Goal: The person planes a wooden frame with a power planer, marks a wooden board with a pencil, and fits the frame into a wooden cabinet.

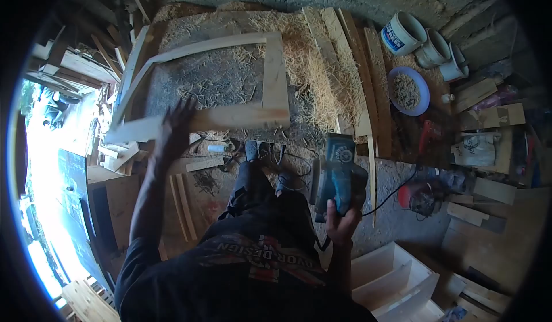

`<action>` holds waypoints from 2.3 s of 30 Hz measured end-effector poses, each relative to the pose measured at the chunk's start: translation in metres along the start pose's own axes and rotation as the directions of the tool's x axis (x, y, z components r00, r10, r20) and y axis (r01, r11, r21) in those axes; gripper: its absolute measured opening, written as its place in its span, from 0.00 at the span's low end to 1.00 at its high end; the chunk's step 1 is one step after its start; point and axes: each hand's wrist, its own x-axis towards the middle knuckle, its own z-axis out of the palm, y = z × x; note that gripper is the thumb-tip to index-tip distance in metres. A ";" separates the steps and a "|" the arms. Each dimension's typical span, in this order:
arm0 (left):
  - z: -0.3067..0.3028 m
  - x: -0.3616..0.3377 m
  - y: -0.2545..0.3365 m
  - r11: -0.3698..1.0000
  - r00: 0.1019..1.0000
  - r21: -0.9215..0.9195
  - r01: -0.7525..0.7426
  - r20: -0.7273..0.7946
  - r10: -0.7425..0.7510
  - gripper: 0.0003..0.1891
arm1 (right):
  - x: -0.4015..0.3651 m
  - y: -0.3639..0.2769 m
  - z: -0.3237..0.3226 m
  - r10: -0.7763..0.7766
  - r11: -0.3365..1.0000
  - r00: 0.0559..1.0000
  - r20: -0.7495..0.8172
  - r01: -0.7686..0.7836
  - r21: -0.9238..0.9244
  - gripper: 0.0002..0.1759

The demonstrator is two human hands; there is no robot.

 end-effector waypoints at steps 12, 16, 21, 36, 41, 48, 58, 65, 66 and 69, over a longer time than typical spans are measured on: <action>-0.098 0.078 -0.020 0.986 0.961 -0.087 0.139 -0.227 -0.155 0.26 | -0.020 0.014 -0.014 -0.028 0.997 0.993 -0.111 0.035 0.063 0.10; -0.098 0.077 -0.016 0.977 0.958 -0.058 0.203 -0.195 -0.211 0.24 | -0.016 0.019 -0.012 -0.016 0.997 0.995 -0.097 0.023 0.071 0.11; -0.106 0.074 -0.002 0.973 0.957 -0.068 0.223 -0.176 -0.231 0.25 | -0.010 0.019 -0.013 0.052 0.993 0.994 -0.091 -0.042 0.108 0.10; -0.039 -0.003 0.024 0.979 0.943 -0.197 0.050 -0.314 -0.111 0.27 | 0.012 0.012 -0.018 -0.090 0.995 0.995 0.039 0.089 0.042 0.17; -0.018 -0.019 0.032 0.965 0.972 -0.240 0.104 -0.183 -0.150 0.31 | 0.012 0.000 -0.016 0.043 0.992 0.998 0.055 -0.049 0.118 0.13; 0.001 -0.022 0.031 0.967 0.970 -0.243 0.072 -0.207 -0.124 0.31 | 0.010 -0.005 -0.013 0.005 0.993 0.999 0.053 -0.011 0.117 0.14; 0.198 -0.062 0.050 0.989 0.994 -0.138 -0.053 -0.106 0.039 0.39 | -0.007 0.022 -0.025 0.117 0.992 0.993 0.000 -0.117 0.045 0.17; 0.237 0.010 0.123 0.971 0.978 -0.126 0.205 0.003 -0.206 0.45 | -0.013 0.014 -0.035 0.061 0.997 0.997 0.051 -0.059 -0.039 0.23; 0.249 0.019 0.128 0.964 0.966 -0.103 0.247 -0.049 -0.252 0.46 | -0.010 0.013 -0.035 0.056 0.998 0.997 0.056 -0.053 -0.043 0.23; 0.241 0.014 0.106 0.955 0.985 -0.257 0.147 -0.048 -0.164 0.48 | -0.008 0.006 -0.029 0.101 0.990 0.991 0.089 -0.091 -0.105 0.25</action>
